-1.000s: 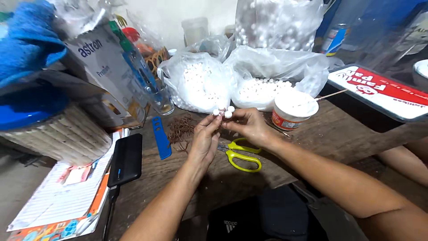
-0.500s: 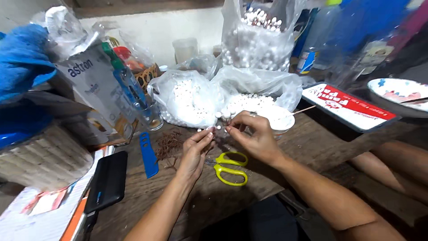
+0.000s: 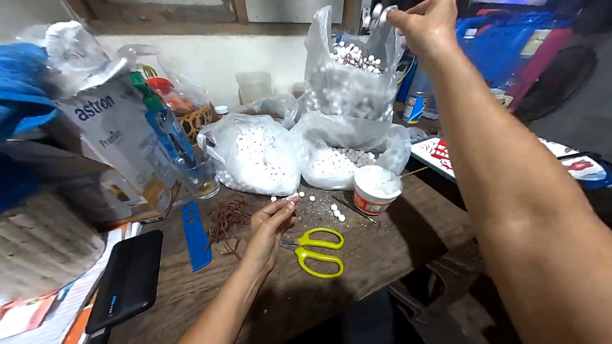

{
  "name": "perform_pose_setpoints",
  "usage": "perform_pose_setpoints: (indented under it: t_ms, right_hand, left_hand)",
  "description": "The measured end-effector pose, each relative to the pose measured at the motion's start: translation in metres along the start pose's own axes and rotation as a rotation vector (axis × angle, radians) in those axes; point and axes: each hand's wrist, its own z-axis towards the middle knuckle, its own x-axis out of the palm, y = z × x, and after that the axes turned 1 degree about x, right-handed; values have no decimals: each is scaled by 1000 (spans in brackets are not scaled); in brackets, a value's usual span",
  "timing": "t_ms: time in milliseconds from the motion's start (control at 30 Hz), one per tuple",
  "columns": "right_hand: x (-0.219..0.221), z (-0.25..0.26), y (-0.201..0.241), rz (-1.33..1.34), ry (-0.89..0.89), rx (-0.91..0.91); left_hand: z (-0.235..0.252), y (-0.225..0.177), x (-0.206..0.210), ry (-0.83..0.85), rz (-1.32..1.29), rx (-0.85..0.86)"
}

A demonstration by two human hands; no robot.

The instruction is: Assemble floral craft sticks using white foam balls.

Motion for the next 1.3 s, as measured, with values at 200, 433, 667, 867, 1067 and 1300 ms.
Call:
perform_pose_setpoints:
  t_ms: [200, 433, 667, 867, 1067, 1300]
  right_hand:
    - [-7, -67, -9, 102, 39, -283]
    - [23, -176, -14, 324, 321, -484]
    - [83, -234, -20, 240, 526, -536]
    - [112, -236, -29, 212, 767, -369]
    - [148, -250, -2, 222, 841, -472]
    - [197, -256, 32, -209, 1061, -386]
  left_hand:
    - [2, 1, -5, -31, 7, 16]
    - [13, -7, -20, -102, 70, 120]
    - [27, -34, -43, -273, 106, 243]
    - [28, -65, -57, -432, -25, 326]
    - [32, -79, -69, -577, -145, 364]
    - [33, -69, -65, -492, -29, 350]
